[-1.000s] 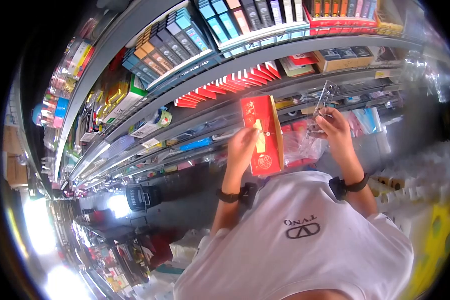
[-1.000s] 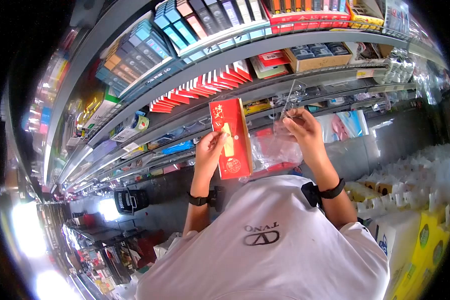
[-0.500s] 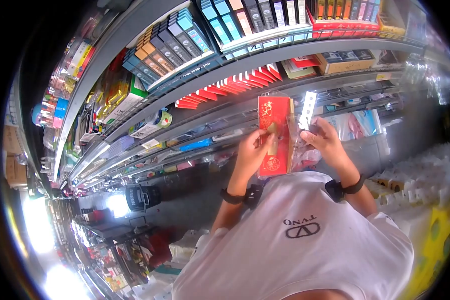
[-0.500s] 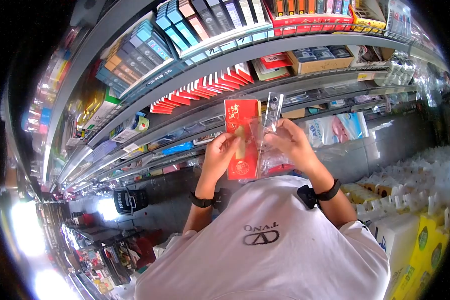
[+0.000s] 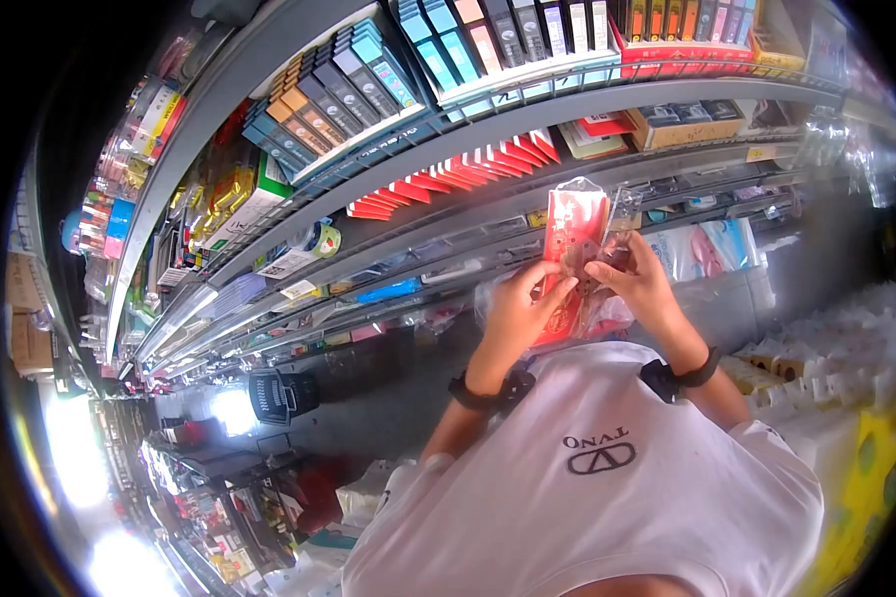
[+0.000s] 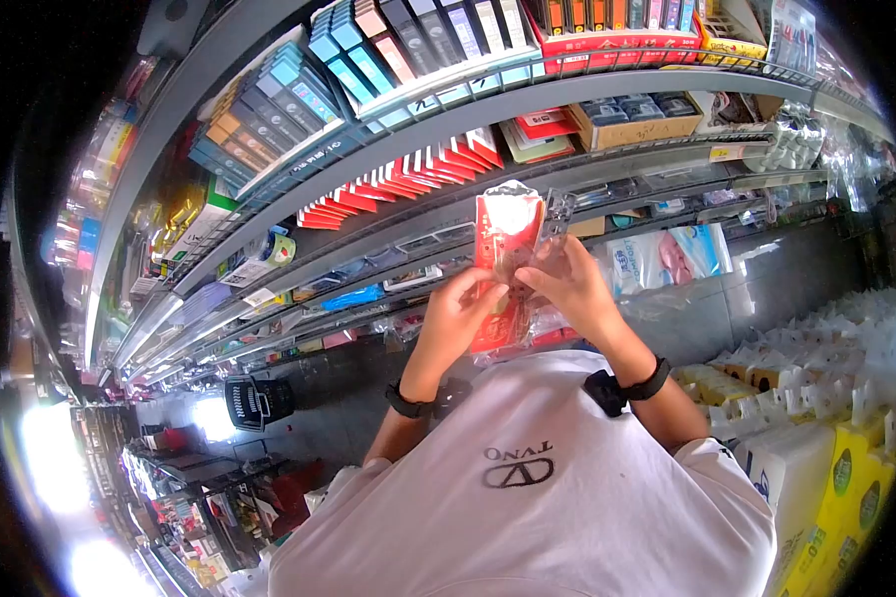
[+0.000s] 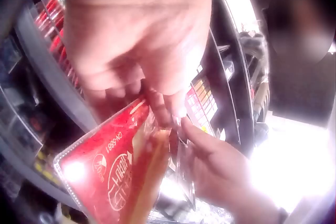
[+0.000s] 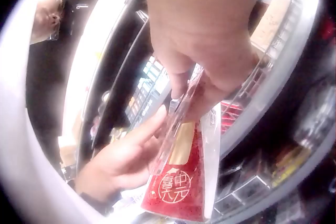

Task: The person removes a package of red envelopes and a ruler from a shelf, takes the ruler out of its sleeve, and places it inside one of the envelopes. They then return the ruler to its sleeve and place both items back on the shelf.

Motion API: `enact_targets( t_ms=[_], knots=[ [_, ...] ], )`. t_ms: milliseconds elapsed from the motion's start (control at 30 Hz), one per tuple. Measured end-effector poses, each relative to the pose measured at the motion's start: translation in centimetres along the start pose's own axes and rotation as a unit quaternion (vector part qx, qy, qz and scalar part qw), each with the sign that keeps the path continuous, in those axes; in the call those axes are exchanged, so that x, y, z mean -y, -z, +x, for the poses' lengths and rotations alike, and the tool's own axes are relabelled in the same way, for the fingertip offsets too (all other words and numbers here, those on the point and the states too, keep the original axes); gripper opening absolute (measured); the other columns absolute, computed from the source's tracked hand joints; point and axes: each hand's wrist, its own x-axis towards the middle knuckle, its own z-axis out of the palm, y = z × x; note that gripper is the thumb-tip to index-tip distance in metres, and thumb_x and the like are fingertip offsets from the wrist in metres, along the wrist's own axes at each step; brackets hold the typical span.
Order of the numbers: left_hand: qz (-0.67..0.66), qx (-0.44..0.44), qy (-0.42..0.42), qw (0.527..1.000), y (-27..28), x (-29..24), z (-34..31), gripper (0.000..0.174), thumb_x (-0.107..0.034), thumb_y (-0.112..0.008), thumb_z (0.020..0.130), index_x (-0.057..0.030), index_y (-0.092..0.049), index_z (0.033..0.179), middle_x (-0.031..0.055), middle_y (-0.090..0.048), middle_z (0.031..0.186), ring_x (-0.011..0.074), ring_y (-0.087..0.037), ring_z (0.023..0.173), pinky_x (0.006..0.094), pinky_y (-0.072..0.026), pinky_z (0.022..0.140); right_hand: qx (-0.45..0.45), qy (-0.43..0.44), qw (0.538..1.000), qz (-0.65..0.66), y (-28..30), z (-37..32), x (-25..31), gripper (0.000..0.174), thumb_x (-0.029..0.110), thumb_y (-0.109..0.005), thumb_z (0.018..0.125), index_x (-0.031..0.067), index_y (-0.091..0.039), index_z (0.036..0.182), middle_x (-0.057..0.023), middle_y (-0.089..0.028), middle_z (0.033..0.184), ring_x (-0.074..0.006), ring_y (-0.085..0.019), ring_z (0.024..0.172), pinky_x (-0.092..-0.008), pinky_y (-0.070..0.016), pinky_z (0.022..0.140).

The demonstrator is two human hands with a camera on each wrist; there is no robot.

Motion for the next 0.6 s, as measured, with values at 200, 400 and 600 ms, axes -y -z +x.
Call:
enact_targets(
  t_ms=[200, 400, 600],
  knots=[
    [-0.017, -0.002, 0.0, 1.0, -0.6, 0.5, 0.1, 0.019, -0.013, -0.072, 0.093, 0.0007, -0.067, 0.105, -0.0001, -0.067, 0.089, 0.0032, -0.057, 0.082, 0.0216, -0.047, 0.073, 0.017, 0.039, 0.999, -0.027, 0.6, 0.5, -1.3, 0.027, 0.006, -0.076, 0.089, 0.0045, -0.051, 0.1, -0.0015, -0.063, 0.092, -0.0097, -0.065, 0.086, -0.0254, -0.0542, 0.075],
    [-0.179, -0.075, 0.057, 0.979, 0.6, 0.6, 0.2, 0.022, -0.016, -0.073, 0.094, 0.0027, -0.067, 0.104, 0.0009, -0.069, 0.093, 0.0043, -0.061, 0.086, 0.0223, -0.0491, 0.075, 0.007, 0.083, 0.996, -0.015, 1.1, -0.1, 0.0, 0.025, 0.002, -0.074, 0.089, 0.0029, -0.054, 0.105, -0.002, -0.066, 0.091, -0.0123, -0.068, 0.087, -0.0259, -0.0546, 0.075],
    [-0.119, -0.12, 0.073, 0.983, 3.0, 1.8, -0.2, 0.024, -0.019, -0.069, 0.097, 0.0031, -0.067, 0.106, 0.0, -0.068, 0.094, 0.0042, -0.06, 0.086, 0.0208, -0.0478, 0.077, -0.053, 0.101, 0.993, -0.015, 2.8, -0.2, 0.6, 0.024, 0.001, -0.072, 0.089, 0.0032, -0.057, 0.107, -0.0025, -0.067, 0.092, -0.0124, -0.069, 0.087, -0.0247, -0.0545, 0.075]
  ],
)
